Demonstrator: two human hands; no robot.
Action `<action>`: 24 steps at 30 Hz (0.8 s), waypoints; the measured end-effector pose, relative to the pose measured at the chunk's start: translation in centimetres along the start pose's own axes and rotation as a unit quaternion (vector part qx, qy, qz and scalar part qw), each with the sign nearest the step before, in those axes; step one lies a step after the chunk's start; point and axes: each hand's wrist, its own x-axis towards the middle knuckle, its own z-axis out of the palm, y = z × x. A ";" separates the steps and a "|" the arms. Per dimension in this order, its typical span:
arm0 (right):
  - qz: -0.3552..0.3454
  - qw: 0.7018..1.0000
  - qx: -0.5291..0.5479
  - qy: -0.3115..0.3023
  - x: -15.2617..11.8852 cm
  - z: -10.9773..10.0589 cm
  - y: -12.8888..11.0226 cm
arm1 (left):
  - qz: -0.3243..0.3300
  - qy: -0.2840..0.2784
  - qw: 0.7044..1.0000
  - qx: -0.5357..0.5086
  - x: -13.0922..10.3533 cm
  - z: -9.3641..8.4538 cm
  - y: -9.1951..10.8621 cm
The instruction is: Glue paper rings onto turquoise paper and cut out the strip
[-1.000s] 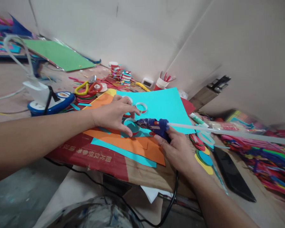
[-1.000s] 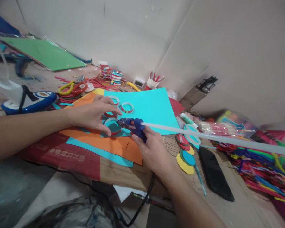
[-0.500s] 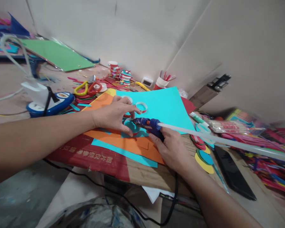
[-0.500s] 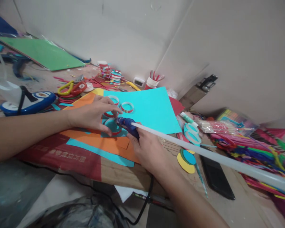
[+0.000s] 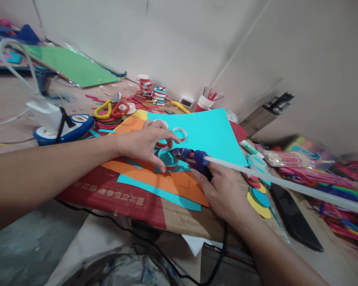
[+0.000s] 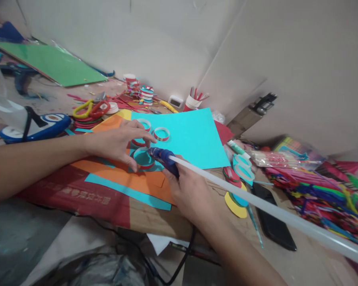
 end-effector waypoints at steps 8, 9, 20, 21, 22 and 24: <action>-0.012 0.999 0.026 -0.032 0.4 1.0 -0.6 | -0.025 -0.025 0.999 0.023 0.1 -0.2 0.1; -0.020 0.999 0.035 -0.035 0.4 0.9 -0.8 | -0.026 -0.026 0.999 0.020 0.1 -0.2 0.1; 0.002 0.984 0.149 -0.099 0.9 -0.4 1.2 | -0.020 -0.033 0.999 0.012 0.0 -0.7 0.5; 0.008 0.981 0.163 -0.101 0.9 -0.5 1.4 | -0.017 -0.033 0.999 0.012 0.0 -0.8 0.5; 0.011 0.978 0.178 -0.105 0.9 -0.4 1.4 | -0.016 -0.033 0.999 0.013 0.0 -0.8 0.4; 0.019 0.972 0.204 -0.115 1.0 -0.2 1.3 | -0.018 -0.034 0.999 0.013 -0.1 -0.8 0.4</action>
